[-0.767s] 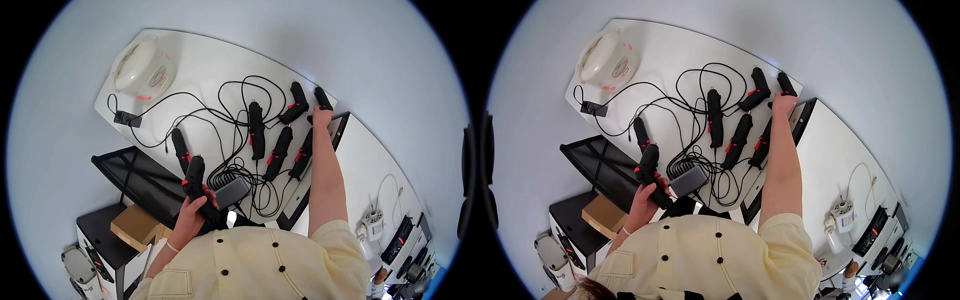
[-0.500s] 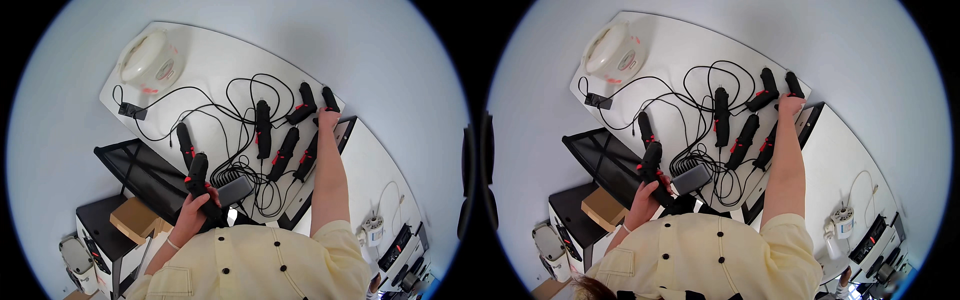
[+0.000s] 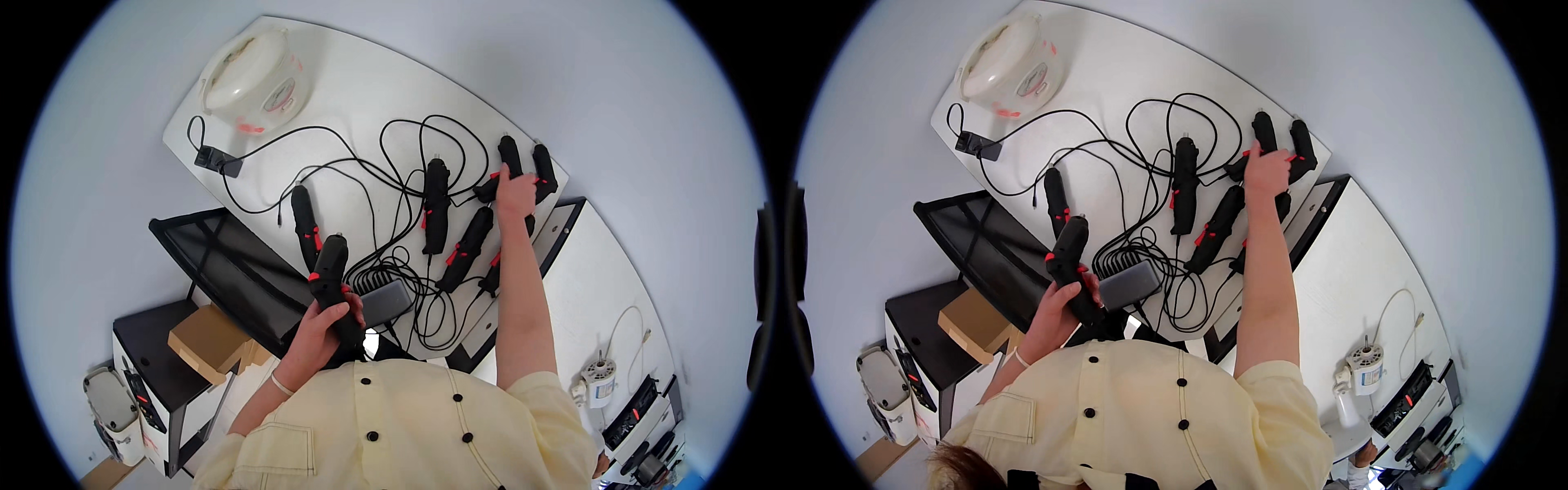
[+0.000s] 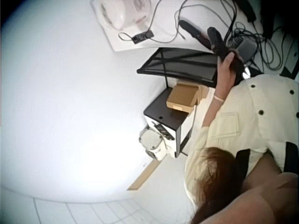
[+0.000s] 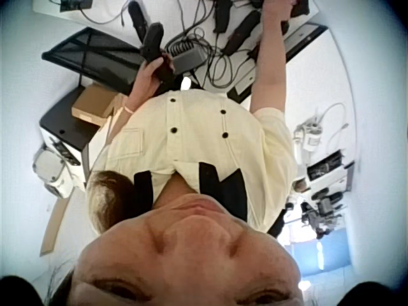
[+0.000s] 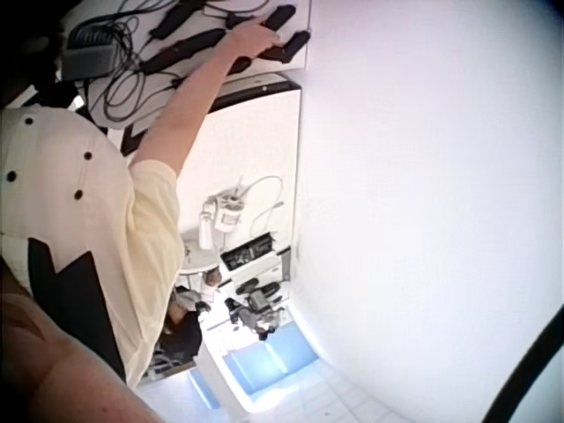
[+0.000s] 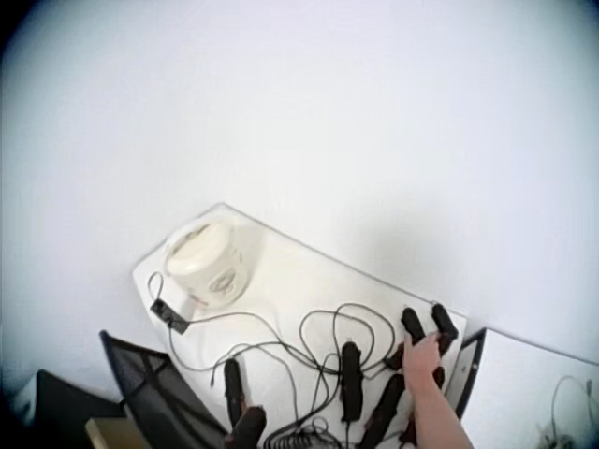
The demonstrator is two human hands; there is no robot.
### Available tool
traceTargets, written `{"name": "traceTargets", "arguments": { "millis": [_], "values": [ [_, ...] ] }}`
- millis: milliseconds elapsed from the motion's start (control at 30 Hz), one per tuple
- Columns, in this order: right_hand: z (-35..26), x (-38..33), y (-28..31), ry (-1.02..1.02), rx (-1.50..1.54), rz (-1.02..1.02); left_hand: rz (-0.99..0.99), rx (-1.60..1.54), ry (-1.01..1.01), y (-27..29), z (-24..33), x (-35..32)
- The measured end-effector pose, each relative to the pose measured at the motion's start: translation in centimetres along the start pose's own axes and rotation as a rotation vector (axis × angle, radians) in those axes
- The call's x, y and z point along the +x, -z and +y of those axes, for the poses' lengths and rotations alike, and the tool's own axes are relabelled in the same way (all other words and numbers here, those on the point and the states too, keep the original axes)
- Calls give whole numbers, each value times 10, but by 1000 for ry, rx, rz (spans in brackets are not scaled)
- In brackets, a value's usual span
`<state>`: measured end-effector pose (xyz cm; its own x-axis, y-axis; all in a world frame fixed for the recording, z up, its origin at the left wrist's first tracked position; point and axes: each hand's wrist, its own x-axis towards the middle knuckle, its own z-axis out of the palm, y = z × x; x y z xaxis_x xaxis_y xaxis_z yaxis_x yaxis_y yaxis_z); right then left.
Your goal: The person picks up and inspects several black handheld devices on a table, then walks to another table and uses a screwdriver to remove screws from the bottom of a large black appliance. The person removes the bottom cover and sets it aside.
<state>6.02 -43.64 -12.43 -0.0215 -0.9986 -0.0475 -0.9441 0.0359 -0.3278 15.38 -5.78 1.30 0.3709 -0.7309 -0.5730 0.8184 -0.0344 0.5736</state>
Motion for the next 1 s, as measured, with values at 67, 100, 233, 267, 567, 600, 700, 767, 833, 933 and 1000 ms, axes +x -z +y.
{"name": "traceTargets", "arguments": {
  "millis": [67, 100, 233, 267, 567, 600, 700, 767, 833, 933, 1000],
  "values": [
    [-18, -11, 9, 11, -50, -133, -4, 15, 2, 1, 0, 0],
    [-23, -14, 10, 14, -75, -198, -10, 30, 1, 3, 0, 0],
    [-28, -13, -8, 47, -150, -228, -11, 24, -4, 7, -1, -2],
    [-27, -11, -12, 34, -126, -235, -9, 21, -7, 8, -1, -2],
    [-23, -13, -24, 12, -118, -130, 20, -8, -14, 20, 1, -10],
    [-23, -14, -24, 33, -107, -144, 21, -10, -23, 21, 2, -12],
    [-28, -14, -16, 14, -105, -199, 28, 9, -82, 22, 4, -19],
    [-21, -8, -23, 17, -131, -158, 28, 16, -135, 24, 7, -24],
    [-25, -4, -24, -2, -132, -190, 20, -47, -198, 23, 15, -31],
    [-26, -4, -23, -56, -87, -245, 26, -51, -321, 26, 27, -39],
    [-26, -6, -23, -70, -63, -223, 4, -55, -398, 30, 37, -44]
  ]
}}
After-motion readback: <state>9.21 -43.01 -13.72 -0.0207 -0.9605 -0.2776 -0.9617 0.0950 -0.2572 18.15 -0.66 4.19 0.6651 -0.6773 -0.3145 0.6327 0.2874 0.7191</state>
